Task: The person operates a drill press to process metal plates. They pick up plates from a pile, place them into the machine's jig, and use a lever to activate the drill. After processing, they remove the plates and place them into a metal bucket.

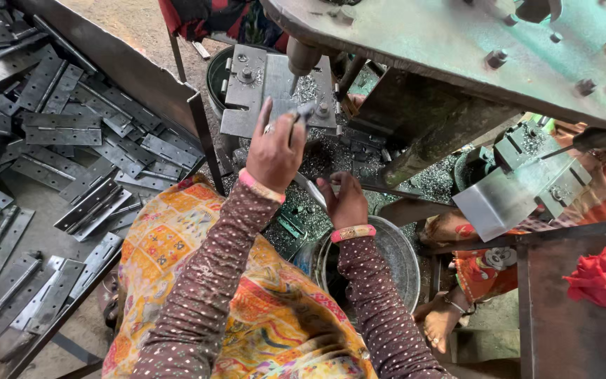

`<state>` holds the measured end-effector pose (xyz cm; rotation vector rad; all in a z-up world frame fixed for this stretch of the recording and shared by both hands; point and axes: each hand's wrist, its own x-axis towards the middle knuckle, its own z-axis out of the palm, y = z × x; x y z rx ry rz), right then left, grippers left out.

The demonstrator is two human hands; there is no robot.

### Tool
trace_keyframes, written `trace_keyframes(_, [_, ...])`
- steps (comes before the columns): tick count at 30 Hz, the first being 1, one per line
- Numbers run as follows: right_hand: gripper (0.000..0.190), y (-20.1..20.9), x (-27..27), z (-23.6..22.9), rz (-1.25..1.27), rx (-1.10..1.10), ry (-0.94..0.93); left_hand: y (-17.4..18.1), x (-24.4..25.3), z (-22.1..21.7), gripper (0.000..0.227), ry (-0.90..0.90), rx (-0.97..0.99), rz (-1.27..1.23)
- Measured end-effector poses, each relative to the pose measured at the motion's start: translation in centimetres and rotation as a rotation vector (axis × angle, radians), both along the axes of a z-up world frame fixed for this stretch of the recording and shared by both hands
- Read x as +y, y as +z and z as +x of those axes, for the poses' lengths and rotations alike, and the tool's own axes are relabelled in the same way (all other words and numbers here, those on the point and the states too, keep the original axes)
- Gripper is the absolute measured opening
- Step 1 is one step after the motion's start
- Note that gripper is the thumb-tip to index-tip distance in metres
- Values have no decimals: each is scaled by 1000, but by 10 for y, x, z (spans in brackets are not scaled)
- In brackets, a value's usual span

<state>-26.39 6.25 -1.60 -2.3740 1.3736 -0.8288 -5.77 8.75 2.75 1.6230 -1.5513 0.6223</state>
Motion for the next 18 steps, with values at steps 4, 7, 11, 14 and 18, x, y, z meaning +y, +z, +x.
trace_keyframes(4, [43,-7,-8,-4,11,43,28,-3,-24,-1,11,175,-154,206])
trace_keyframes(7, [47,-7,-5,-4,81,94,28,-16,-34,9,34,252,-115,635])
trace_keyframes(11, [53,-2,-5,-3,198,158,5,-23,-8,34,67,454,-50,516])
trace_keyframes(14, [51,-3,-4,-2,89,133,49,-20,16,33,73,506,-24,599])
trace_keyframes(18, [51,1,-3,-1,156,165,34,-21,14,11,68,349,10,751])
